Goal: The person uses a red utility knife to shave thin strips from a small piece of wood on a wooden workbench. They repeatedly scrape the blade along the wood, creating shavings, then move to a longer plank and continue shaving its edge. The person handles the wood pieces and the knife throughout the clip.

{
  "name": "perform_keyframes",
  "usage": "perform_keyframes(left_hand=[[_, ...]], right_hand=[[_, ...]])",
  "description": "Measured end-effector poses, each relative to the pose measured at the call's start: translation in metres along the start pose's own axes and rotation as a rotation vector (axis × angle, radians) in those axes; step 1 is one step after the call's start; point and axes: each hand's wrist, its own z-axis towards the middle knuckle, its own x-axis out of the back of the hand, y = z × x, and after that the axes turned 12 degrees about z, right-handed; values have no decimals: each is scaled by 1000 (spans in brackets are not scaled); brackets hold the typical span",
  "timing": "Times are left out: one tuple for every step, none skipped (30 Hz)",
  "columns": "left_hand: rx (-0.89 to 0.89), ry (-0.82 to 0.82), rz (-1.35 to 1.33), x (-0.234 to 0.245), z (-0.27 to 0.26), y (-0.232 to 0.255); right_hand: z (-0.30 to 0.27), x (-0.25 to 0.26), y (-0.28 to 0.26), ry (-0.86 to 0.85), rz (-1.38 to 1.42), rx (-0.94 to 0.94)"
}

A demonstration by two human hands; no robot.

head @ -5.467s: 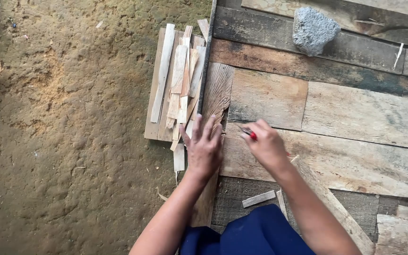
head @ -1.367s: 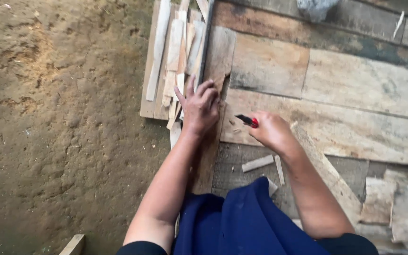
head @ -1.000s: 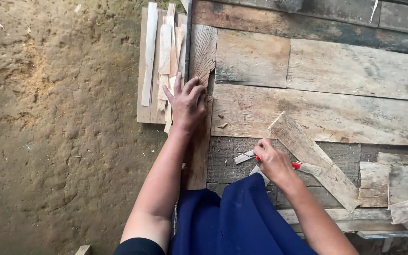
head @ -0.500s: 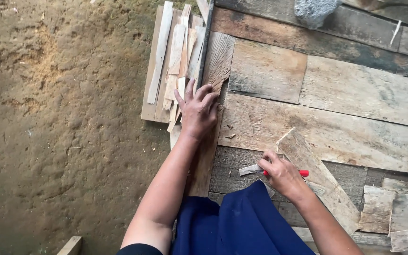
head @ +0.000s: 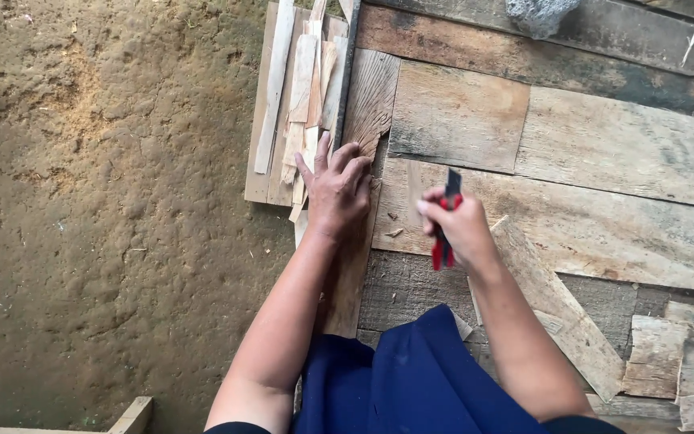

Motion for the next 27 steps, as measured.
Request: perform_keyframes(left_hand=[[2,0,3,0,0,0],[1,3,1,-1,1,0],[2,5,-4,-1,0,1],[6,4,-2,0,0,0],[4,4,-1,1,1,0],[3,4,0,2,1,-1],[8,4,1,4,2,-1],[11,6,-4,5,3,-1],[12,5,-9,7,3,0],[16,3,-9,6,2,0],[14,-3,-13,6,2,0],[12,-10,-17,6,3,1],[12,-13,-19,5,2,-1],[-7,-22,-5,4,1,-2],[-26,-31,9,3,0,-3],[-27,-33,8,3,0,-4],[-40,-37,12,2,1,-5],[-53,-41,15,2,1,-6],[-55,-41,14,1,1,-7],[-61,-51,-2,0,1,-8],[-65,-62,-18,0,0,-9],[-64,-62,-20,-1,-1,-10],[-63,-73,-24,-1,-1,-11],[-61,-84,-28,-1,-1,-12],[-61,-85,-31,-1,-1,-12],[-58,-85,-32,0,-1,-12],[-55,-84,-30,1,-1,-13]], right_hand=[[12,-10,2,-3,2,0],[24,-21,4,40,61,-45],[36,-31,6,85,117,-92],[42,-37,7,82,116,-95],[48,-44,7,94,118,-86],[55,-50,8,107,119,-77],[60,-51,13,103,116,-79],[65,-51,18,116,98,-64],[70,-51,23,132,81,-50],[71,-51,29,130,79,-53],[73,-50,35,147,74,-49],[75,-49,40,164,69,-45],[74,-51,39,166,68,-47],[73,-52,37,175,57,-43],[72,-54,36,184,46,-38],[73,-55,37,185,46,-39],[74,-56,39,189,44,-21],[74,-56,40,193,42,-4],[77,-55,45,195,41,-3],[79,-54,49,198,50,5],[80,-53,54,201,58,12],[78,-55,50,202,56,11],[75,-57,45,207,61,0],[73,-59,41,211,66,-12],[72,-59,40,213,64,-13],[71,-58,39,226,71,-17],[71,-59,37,236,79,-19]])
